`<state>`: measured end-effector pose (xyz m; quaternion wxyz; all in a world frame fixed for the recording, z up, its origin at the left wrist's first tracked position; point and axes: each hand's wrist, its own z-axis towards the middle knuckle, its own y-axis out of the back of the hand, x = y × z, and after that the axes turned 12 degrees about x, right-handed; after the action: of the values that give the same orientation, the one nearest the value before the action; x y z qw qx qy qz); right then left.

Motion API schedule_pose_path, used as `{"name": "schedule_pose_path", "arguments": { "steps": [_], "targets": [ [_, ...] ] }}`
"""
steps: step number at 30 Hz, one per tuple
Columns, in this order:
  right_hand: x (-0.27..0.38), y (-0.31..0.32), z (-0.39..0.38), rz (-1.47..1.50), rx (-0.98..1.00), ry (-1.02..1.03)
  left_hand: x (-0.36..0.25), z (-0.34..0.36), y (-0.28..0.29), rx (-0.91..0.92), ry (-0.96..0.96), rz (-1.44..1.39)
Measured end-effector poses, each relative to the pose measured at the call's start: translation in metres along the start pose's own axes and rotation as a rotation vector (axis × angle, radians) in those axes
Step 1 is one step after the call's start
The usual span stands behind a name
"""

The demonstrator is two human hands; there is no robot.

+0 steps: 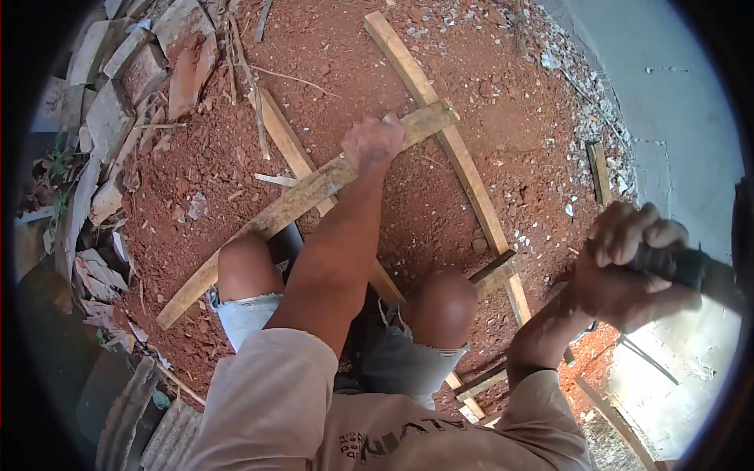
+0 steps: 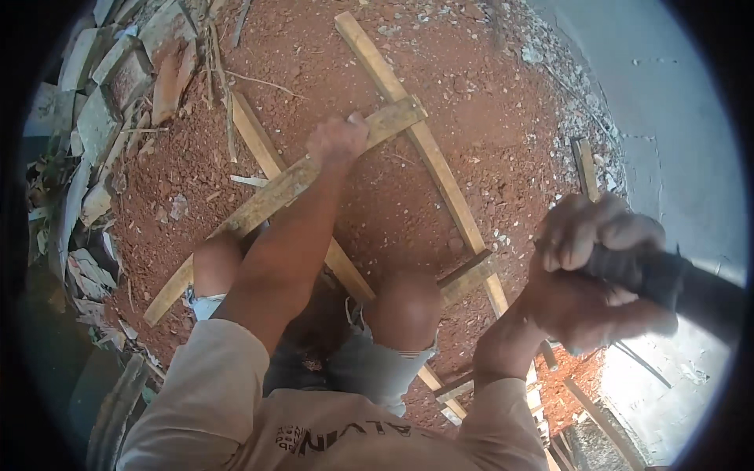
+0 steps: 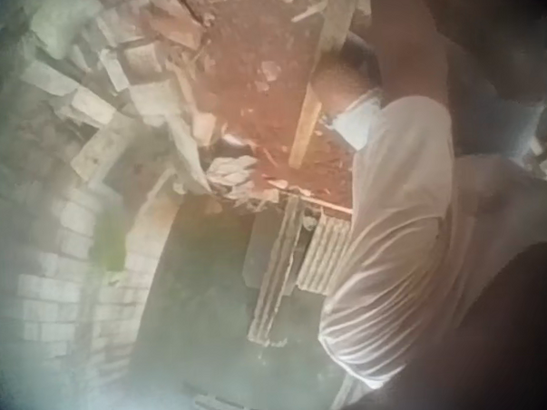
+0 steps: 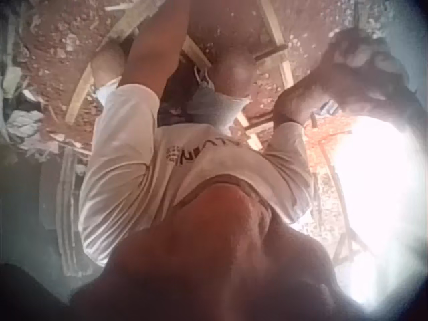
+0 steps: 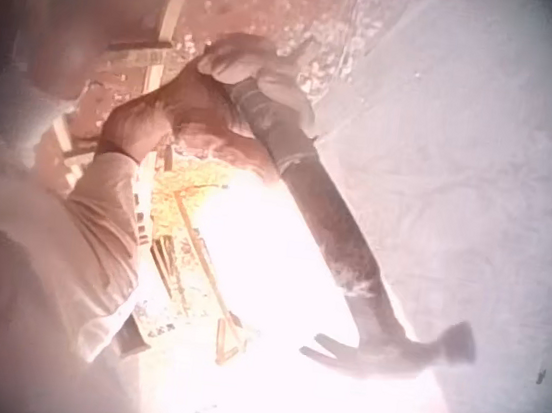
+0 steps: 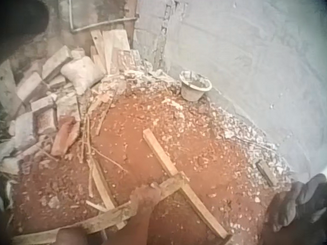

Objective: Sawing a wooden plank and hammering nails into a wooden structure.

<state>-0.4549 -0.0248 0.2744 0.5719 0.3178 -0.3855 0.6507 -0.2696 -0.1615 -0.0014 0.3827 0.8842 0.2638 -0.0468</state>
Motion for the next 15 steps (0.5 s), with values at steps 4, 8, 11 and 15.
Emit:
{"name": "schedule_pose_path", "arguments": {
  "steps": [4, 8, 11, 15],
  "targets": [
    [-0.102, -0.024, -0.053, -0.619, -0.201, -0.296, 0.001, -0.009, 0.008, 0.022, 0.007, -0.020],
    [-0.174, 0.031, -0.138, -1.006, 0.016, -0.948, -0.004, -0.020, 0.016, -0.108, -0.088, -0.017],
    [-0.092, 0.048, -0.095, -0.656, -0.100, -0.775, -0.001, -0.013, 0.009, 0.076, -0.040, 0.020],
    [0.002, -0.007, 0.020, -0.131, -0.182, 0.097, 0.003, 0.002, -0.002, 0.075, -0.026, 0.015]
  ]
}}
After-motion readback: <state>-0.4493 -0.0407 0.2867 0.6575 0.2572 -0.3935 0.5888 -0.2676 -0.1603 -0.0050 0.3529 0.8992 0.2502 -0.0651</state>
